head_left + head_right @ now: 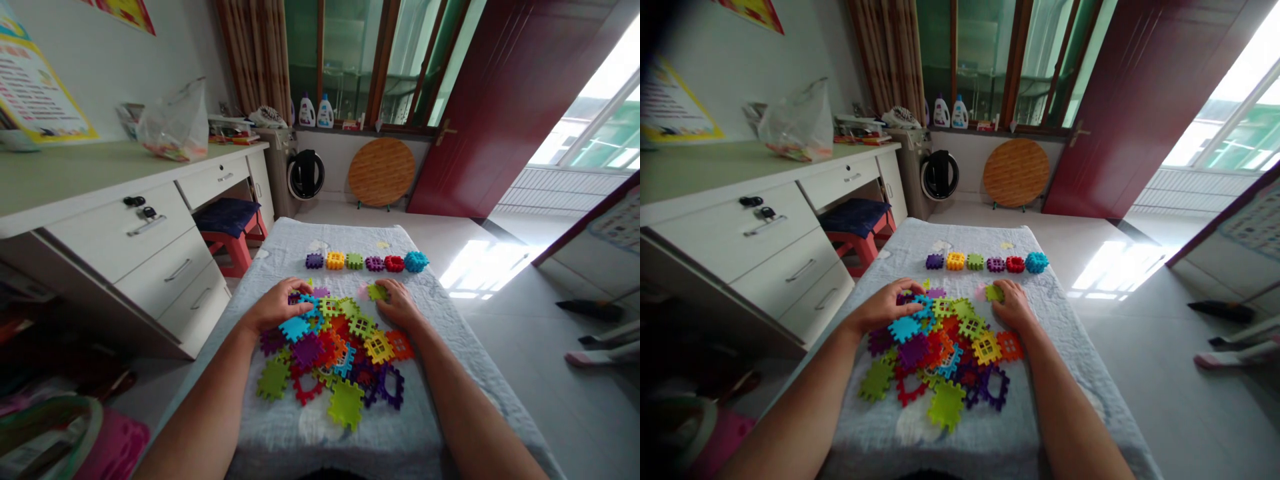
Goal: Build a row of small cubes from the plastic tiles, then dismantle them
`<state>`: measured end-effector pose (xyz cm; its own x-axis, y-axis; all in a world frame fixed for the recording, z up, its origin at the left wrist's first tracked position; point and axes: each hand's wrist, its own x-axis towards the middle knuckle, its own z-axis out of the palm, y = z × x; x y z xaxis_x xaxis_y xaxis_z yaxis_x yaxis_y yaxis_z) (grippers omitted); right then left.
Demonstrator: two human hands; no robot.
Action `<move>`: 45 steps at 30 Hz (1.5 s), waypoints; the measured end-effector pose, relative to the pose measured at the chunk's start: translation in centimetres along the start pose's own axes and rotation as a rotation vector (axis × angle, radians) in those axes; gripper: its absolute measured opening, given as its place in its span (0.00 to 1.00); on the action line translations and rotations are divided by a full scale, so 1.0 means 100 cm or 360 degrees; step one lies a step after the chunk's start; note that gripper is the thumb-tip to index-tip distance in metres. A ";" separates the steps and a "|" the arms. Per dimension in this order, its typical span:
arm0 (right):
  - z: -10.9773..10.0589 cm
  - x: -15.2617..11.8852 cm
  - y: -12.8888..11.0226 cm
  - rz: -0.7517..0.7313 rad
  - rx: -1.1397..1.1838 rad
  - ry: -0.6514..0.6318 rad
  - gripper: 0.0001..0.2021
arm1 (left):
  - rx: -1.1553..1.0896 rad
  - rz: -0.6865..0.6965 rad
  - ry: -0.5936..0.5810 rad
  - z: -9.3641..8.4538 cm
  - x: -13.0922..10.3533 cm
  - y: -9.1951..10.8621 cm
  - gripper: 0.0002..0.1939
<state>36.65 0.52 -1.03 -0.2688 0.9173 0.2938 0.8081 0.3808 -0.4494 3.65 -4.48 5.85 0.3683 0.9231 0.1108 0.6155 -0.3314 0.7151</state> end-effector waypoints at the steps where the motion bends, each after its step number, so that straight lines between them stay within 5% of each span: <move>1: 0.000 0.000 0.000 -0.0003 0.0002 -0.0006 0.22 | -0.0038 -0.0024 0.0062 -0.003 0.000 0.000 0.14; 4: -0.001 0.000 0.001 -0.0011 0.0001 -0.0011 0.22 | -0.0040 -0.0055 0.0117 -0.010 -0.003 0.002 0.14; 8: 0.001 0.000 0.003 -0.0010 -0.0011 0.0005 0.22 | 0.0277 -0.0080 -0.0112 -0.014 -0.017 0.009 0.17; 12: 0.002 0.001 0.005 -0.0023 -0.0015 0.0003 0.22 | 0.0670 -0.0150 -0.0224 -0.006 -0.037 0.018 0.20; 17: 0.001 0.000 0.003 -0.0025 -0.0042 0.0001 0.22 | 0.0748 -0.0249 -0.0174 0.009 -0.046 0.020 0.20; 30: 0.000 0.001 0.003 -0.0021 -0.0041 -0.0033 0.22 | 0.0888 -0.0339 -0.0031 0.018 -0.042 0.026 0.20; 40: 0.000 0.000 0.002 -0.0009 -0.0034 -0.0033 0.22 | 0.0972 -0.0074 0.0158 0.002 -0.034 0.026 0.33; 45: 0.000 -0.001 0.003 -0.0020 -0.0024 -0.0018 0.22 | 0.0949 0.0060 0.0017 -0.008 -0.009 0.030 0.36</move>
<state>36.88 0.57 -1.18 -0.2846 0.9138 0.2899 0.8124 0.3904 -0.4331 4.64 -6.20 8.45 0.3924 0.9094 0.1378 0.8883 -0.4136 0.1997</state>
